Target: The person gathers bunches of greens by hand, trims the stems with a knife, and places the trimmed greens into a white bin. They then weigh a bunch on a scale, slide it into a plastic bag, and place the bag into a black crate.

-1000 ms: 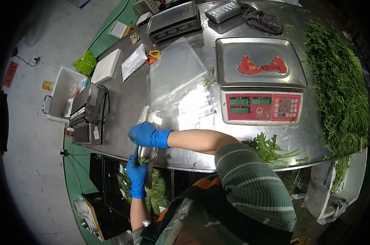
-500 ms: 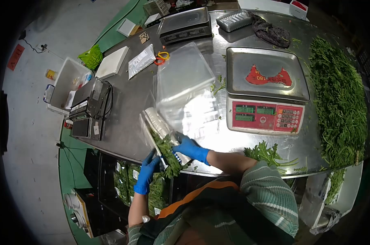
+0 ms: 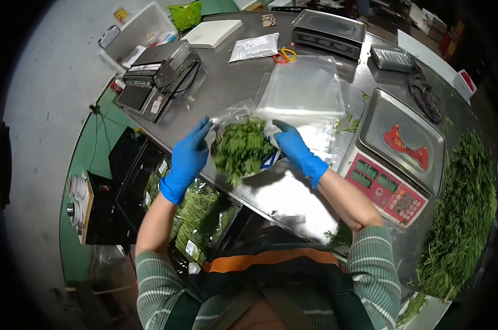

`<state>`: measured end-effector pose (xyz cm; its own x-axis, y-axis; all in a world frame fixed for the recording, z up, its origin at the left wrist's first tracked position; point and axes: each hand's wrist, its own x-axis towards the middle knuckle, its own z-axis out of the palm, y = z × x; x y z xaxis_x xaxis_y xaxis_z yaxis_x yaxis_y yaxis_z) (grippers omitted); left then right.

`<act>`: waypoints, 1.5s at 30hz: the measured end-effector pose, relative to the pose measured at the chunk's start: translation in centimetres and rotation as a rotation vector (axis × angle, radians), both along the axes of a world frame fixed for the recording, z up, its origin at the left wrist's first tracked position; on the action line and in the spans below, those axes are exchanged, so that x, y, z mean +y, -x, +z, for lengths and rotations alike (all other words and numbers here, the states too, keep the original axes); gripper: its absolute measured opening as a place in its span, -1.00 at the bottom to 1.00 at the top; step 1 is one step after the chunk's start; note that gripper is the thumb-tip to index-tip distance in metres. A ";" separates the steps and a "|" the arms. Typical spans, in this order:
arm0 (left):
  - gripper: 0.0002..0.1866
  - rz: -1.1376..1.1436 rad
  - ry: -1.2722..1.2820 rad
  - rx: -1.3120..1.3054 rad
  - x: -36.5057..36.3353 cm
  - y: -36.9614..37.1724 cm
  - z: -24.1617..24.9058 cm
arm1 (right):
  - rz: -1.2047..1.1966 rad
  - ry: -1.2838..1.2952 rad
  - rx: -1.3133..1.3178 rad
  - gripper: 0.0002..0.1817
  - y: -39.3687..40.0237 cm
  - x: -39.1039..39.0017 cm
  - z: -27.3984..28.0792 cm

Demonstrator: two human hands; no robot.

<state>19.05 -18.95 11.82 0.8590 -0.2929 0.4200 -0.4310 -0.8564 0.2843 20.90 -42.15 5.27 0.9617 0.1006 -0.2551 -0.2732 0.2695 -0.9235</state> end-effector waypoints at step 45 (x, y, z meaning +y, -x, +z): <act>-0.25 -0.589 -0.400 0.235 -6.5 3.4 -13.4 | 0.097 1.031 -0.718 -0.79 10.3 -8.7 1.4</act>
<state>15.60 -25.42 -1.58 0.5667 -0.8239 0.0096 -0.8165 -0.5599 0.1410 10.64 -50.86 6.63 0.9157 0.2444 0.3190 0.3984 -0.6566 -0.6404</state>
